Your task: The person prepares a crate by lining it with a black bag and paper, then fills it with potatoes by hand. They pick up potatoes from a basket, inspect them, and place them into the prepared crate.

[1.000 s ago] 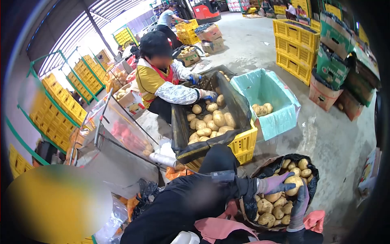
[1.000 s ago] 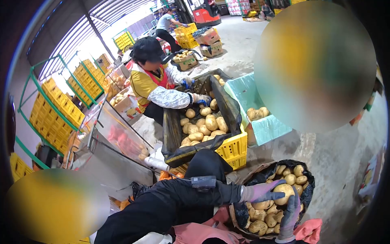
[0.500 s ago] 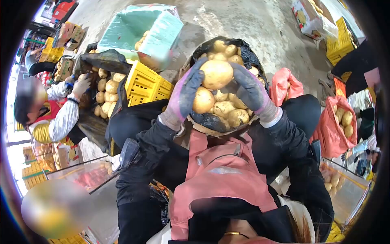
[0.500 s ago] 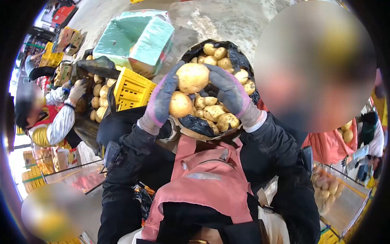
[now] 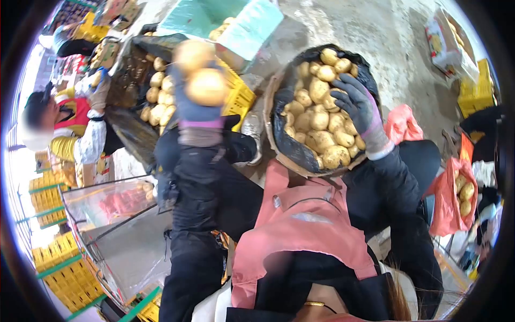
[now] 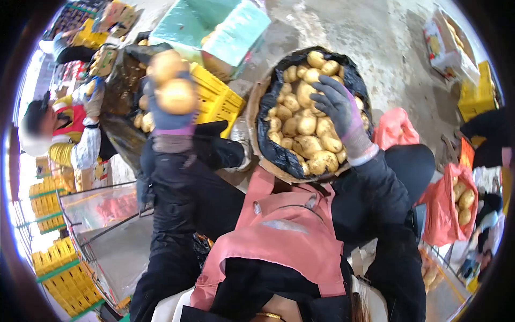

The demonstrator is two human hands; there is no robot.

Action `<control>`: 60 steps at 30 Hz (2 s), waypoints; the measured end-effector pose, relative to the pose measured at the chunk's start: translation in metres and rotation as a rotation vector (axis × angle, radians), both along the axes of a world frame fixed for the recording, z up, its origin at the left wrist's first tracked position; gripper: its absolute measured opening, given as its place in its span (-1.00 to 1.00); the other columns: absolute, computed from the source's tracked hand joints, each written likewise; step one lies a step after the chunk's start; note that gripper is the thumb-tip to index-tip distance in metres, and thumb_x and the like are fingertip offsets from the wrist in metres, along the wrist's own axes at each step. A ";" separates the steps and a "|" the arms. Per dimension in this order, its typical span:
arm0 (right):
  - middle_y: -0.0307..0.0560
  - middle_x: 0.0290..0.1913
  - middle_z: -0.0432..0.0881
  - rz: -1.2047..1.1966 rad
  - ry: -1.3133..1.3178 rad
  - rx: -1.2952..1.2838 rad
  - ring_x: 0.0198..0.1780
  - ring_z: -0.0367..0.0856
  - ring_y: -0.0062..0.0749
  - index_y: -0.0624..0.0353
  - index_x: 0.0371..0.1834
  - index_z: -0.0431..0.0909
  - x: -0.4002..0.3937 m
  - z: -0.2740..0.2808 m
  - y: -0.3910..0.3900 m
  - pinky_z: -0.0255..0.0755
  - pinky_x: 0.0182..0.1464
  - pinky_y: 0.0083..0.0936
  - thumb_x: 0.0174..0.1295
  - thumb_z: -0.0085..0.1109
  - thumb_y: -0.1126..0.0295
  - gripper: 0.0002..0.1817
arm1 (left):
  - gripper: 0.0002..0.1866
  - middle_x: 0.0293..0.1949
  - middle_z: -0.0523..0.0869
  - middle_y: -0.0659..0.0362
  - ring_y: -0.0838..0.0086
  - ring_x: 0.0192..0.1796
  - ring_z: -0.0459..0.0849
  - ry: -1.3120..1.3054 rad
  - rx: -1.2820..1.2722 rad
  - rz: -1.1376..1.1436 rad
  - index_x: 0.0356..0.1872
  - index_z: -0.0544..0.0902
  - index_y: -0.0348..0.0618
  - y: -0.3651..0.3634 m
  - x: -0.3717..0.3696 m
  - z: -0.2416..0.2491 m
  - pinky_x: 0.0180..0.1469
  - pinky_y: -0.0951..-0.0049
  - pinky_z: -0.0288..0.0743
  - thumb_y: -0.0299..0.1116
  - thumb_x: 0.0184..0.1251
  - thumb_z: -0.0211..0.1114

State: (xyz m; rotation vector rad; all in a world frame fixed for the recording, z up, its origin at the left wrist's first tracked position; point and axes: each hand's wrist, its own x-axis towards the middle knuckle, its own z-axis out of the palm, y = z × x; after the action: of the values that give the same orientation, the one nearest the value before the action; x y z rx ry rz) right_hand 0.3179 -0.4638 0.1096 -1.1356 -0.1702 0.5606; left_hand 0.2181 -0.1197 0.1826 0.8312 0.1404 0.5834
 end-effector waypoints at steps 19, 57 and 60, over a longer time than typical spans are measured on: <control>-0.12 -0.02 0.70 0.817 -0.825 -1.304 0.01 0.65 -0.22 0.07 0.08 0.61 0.006 -0.169 0.161 0.41 0.22 -0.37 0.20 0.22 0.25 -0.62 | -0.58 0.24 0.57 -0.04 0.12 0.26 0.55 0.147 -0.107 -0.107 0.28 0.49 -0.15 -0.051 0.011 0.017 0.25 -0.08 0.48 -0.34 0.42 0.17; -0.08 -0.02 0.59 0.679 -1.298 -1.492 0.09 0.57 -0.16 -0.03 0.07 0.58 -0.014 -0.146 0.039 0.53 0.01 -0.28 0.18 0.13 0.45 -0.64 | -0.36 0.33 0.39 -0.18 0.04 0.35 0.41 -0.004 -0.391 -0.054 0.37 0.31 -0.32 0.012 0.012 0.015 0.36 -0.01 0.39 -0.21 0.35 0.23; 0.02 -0.03 0.67 0.447 -0.866 -0.990 -0.01 0.65 -0.05 0.11 0.09 0.55 -0.002 -0.155 0.030 0.56 0.01 -0.27 0.09 0.26 0.43 -0.57 | -0.43 0.28 0.47 -0.11 0.07 0.30 0.48 0.178 -0.011 -0.300 0.39 0.32 -0.24 -0.041 0.012 -0.003 0.36 0.02 0.37 -0.21 0.46 0.15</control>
State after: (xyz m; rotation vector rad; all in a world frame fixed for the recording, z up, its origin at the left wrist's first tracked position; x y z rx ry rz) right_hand 0.3164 -0.4339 -0.0457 -2.2985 -0.9901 0.5102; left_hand 0.2303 -0.1608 0.1793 0.8732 0.1771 0.2262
